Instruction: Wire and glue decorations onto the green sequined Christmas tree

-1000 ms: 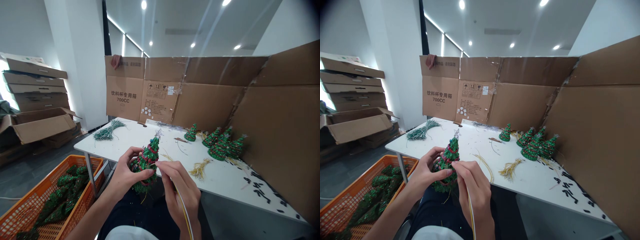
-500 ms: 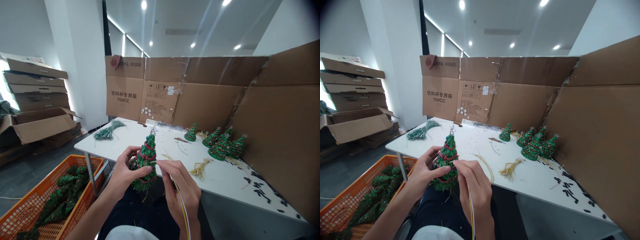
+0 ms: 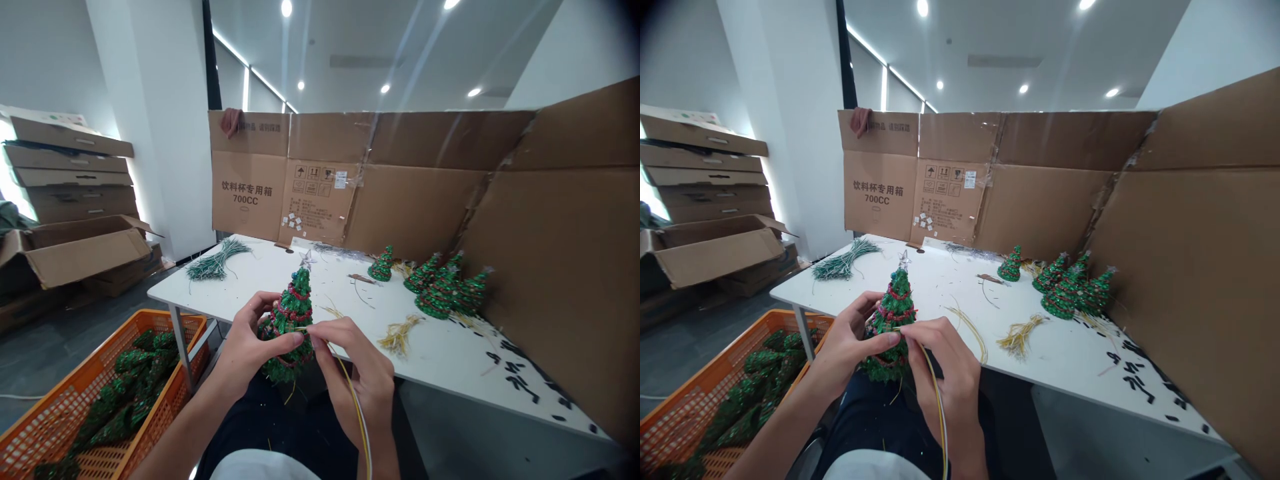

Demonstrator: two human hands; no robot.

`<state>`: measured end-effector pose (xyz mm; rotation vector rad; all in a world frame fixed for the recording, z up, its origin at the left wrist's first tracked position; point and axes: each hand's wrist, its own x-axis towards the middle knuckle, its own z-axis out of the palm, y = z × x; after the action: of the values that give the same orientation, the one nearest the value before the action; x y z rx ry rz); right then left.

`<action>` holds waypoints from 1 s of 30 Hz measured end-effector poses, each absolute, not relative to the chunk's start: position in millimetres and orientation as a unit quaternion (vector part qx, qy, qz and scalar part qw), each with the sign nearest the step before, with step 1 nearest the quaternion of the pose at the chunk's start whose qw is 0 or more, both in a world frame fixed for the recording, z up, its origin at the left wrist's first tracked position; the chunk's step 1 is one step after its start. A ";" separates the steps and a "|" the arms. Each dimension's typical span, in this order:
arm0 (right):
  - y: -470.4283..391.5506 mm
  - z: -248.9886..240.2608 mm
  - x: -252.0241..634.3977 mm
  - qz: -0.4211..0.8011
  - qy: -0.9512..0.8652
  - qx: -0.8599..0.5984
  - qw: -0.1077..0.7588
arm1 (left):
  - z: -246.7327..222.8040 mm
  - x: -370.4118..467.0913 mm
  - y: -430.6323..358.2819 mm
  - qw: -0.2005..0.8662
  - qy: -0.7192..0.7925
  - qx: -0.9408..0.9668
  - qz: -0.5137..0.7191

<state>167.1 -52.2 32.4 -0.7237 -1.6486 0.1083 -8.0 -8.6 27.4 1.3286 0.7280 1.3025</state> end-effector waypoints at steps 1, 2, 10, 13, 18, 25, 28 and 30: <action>-51.8 32.1 167.2 0.037 -0.712 -0.322 0.623 | 27.4 -8.1 -9.0 0.540 0.310 0.558 0.548; -51.5 31.9 167.4 0.026 -0.707 -0.328 0.626 | 27.4 -8.2 -9.5 0.539 0.312 0.558 0.548; -50.5 31.4 167.9 -0.011 -0.720 -0.311 0.620 | 28.9 -6.6 -9.3 0.542 0.305 0.560 0.548; -51.4 31.7 168.8 -0.009 -0.726 -0.306 0.616 | 29.2 -7.1 -8.8 0.538 0.306 0.561 0.550; -53.3 33.4 172.3 -0.033 -0.736 -0.304 0.604 | 28.9 -7.6 -8.2 0.537 0.312 0.558 0.551; -53.5 33.4 169.2 -0.065 -0.751 -0.296 0.586 | 28.0 -7.8 -7.0 0.531 0.313 0.562 0.552; -54.2 31.3 167.1 -0.065 -0.752 -0.299 0.584 | 27.8 -7.8 -7.3 0.528 0.314 0.568 0.548; -54.0 30.2 166.1 -0.066 -0.755 -0.298 0.580 | 27.7 -7.7 -7.6 0.529 0.311 0.569 0.548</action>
<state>166.1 -54.0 30.2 -0.6972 -1.7657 -0.1545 -7.7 -7.6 27.7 1.3576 0.7415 1.3081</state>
